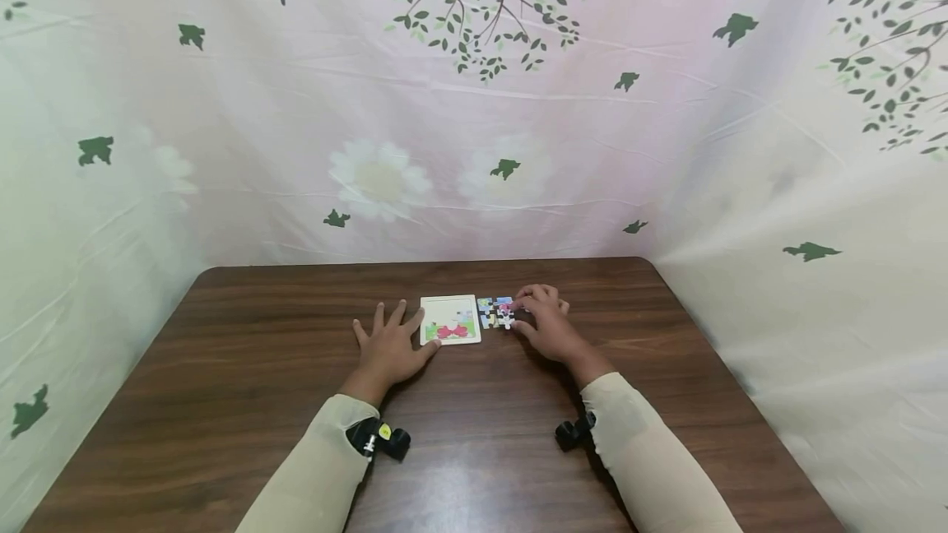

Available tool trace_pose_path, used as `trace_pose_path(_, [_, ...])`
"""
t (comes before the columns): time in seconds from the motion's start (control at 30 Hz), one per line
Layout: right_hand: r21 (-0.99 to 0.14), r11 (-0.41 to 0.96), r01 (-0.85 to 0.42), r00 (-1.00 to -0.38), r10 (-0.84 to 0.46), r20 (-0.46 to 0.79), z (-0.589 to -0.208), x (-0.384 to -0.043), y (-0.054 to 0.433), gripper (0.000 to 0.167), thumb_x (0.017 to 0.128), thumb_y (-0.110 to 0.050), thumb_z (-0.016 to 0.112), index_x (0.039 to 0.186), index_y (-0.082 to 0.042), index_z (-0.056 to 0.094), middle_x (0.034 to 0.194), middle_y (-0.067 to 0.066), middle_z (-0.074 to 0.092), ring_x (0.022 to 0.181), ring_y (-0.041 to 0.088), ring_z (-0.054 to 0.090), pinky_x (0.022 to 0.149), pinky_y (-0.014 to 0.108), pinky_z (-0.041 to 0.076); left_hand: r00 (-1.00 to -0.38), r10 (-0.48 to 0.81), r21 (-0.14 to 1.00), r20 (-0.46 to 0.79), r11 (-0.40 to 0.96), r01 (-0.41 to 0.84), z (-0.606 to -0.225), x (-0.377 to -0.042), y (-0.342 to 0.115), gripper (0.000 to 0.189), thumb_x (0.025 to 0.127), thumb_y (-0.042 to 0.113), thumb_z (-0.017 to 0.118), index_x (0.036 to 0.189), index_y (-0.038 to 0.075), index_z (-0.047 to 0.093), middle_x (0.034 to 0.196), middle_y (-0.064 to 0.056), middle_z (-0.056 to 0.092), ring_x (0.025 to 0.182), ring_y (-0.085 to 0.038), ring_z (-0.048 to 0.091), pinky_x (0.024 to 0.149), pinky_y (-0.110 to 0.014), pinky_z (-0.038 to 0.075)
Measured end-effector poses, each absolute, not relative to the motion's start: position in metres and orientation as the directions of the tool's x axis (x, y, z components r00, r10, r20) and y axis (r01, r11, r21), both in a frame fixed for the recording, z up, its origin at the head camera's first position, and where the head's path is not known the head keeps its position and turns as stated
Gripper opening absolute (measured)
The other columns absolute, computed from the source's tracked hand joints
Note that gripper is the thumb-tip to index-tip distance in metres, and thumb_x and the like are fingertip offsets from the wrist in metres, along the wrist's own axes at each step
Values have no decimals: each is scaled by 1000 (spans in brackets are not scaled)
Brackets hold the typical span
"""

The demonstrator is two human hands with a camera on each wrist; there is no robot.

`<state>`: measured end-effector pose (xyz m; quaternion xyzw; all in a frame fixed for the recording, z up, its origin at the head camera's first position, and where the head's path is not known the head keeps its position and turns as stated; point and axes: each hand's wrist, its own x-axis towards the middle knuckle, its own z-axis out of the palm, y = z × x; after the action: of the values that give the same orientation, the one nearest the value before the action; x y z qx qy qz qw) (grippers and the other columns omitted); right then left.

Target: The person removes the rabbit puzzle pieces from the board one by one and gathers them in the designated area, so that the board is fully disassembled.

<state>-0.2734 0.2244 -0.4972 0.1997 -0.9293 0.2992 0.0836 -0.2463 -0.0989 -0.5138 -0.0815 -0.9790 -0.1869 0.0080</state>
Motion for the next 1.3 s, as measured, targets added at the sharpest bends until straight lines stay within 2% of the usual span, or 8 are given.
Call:
trace_pose_path(0.47, [-558,751,-354,-935,-268,232,-504,-278,231,20,102,-11,77,121,-8,76,144,16,56,145,44,35,111,67,22,-987,159,366,28,917,159,-513,-246,-100,81,101,70,61,168,27,47,180,-16,31,169,-54,12,123,-90,3])
trace_pose_path(1.3, [-558,756,-342,-940,-283,193,-503,-276,229,20,103,-12,75,122,-7,76,144,17,54,146,44,31,113,68,19,-986,165,352,25,922,163,-513,-248,-102,81,102,69,60,169,27,45,181,-16,30,169,-54,12,123,-90,4])
